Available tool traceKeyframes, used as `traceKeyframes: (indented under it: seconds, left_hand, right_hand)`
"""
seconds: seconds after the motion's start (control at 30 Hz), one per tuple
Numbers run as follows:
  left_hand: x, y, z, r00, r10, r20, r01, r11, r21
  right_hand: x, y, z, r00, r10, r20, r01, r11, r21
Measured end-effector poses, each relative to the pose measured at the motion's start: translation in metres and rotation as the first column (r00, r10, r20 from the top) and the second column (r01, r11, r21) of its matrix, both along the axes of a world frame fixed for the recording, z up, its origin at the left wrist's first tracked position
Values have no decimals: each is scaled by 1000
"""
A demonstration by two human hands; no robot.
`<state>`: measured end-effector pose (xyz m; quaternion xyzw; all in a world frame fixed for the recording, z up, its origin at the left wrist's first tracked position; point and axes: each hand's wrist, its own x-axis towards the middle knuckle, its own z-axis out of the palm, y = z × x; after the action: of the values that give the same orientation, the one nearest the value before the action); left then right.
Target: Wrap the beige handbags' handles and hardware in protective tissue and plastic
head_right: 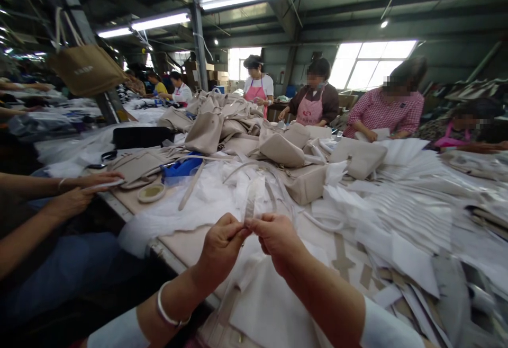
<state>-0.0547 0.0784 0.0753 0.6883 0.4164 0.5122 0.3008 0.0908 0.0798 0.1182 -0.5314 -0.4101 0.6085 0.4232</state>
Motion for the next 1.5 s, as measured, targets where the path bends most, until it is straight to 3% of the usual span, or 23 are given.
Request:
traceKeyframes:
  seconds: [0.07, 0.13, 0.17, 0.23, 0.3, 0.4, 0.47, 0.53, 0.6, 0.7, 0.77, 0.87, 0.93, 1.0, 1.07, 1.1, 1.13, 1.17, 1.23, 1.3, 1.37, 1.43, 1.5]
  left_hand:
    - [-5, 2, 0, 996, -87, 32, 89, 994, -62]
    - [-13, 6, 2, 944, -264, 198, 309, 919, -247]
    - [-16, 8, 3, 885, -322, 335, 433, 835, -340]
    - [-20, 13, 4, 741, -299, 602, 619, 652, -438]
    - [-18, 16, 5, 628, -179, 757, 700, 553, -451]
    - [-10, 17, 5, 536, -49, 843, 732, 525, -435]
    - [-7, 15, 7, 546, -25, 838, 689, 582, -432]
    - [-8, 11, 10, 644, -76, 761, 587, 687, -429]
    - [-11, 7, 12, 799, -168, 578, 441, 816, -374]
    - [-16, -1, 13, 948, -227, 224, 270, 944, -189]
    - [-17, -5, 11, 968, -235, 88, 243, 965, -94]
    - [-20, -7, 10, 964, -264, 19, 265, 963, -44]
    - [-23, -6, 11, 947, -313, 69, 319, 941, -116]
    - [-24, -3, 13, 892, -359, 276, 434, 852, -294]
    - [-22, -1, 13, 789, -283, 545, 563, 687, -459]
    - [-18, 0, 13, 741, -197, 642, 602, 617, -506]
    - [-15, 0, 13, 708, -107, 698, 614, 582, -533]
    - [-10, 0, 12, 693, -37, 720, 602, 580, -549]
    - [-3, -2, 12, 708, 34, 705, 525, 642, -559]
    - [1, -5, 14, 768, 22, 640, 432, 720, -543]
    - [-2, -8, 18, 848, -38, 529, 336, 809, -481]
    - [-7, -11, 21, 918, -112, 381, 254, 904, -345]
    - [-13, -13, 23, 957, -197, 215, 237, 954, -184]
  right_hand:
    - [-1, -1, -3, 998, -11, 67, 4, 995, 103]
    - [1, -4, -5, 969, 1, 248, -72, 958, 279]
    - [3, -5, -5, 930, -5, 368, -143, 916, 374]
    - [6, -8, -7, 798, -73, 598, -322, 787, 526]
    - [7, -11, -9, 635, -201, 746, -494, 637, 592]
    - [9, -13, -11, 437, -342, 832, -671, 493, 555]
    - [11, -15, -8, 416, -333, 846, -708, 466, 532]
    - [15, -16, -2, 529, -211, 822, -654, 516, 553]
    - [18, -17, 5, 704, 5, 710, -534, 663, 525]
    - [18, -15, 8, 926, 233, 299, -313, 914, 257]
    - [14, -14, 6, 974, 224, -7, -224, 974, 47]
    - [8, -13, 1, 967, 158, -197, -171, 984, -48]
    - [6, -15, 0, 983, 153, -97, -151, 988, 23]
    - [4, -17, -2, 977, 151, 149, -177, 968, 178]
    - [4, -19, -5, 886, 82, 457, -278, 881, 381]
    - [4, -20, -8, 808, 15, 589, -355, 811, 466]
    - [4, -20, -10, 718, -67, 692, -437, 731, 524]
    - [4, -21, -13, 629, -154, 762, -513, 655, 555]
    - [7, -22, -18, 492, -290, 821, -618, 548, 564]
    - [12, -24, -19, 462, -314, 830, -652, 515, 557]
    - [18, -25, -16, 566, -186, 803, -600, 574, 556]
    - [25, -25, -9, 744, 51, 666, -487, 724, 489]
    - [28, -23, -3, 901, 243, 359, -363, 876, 318]
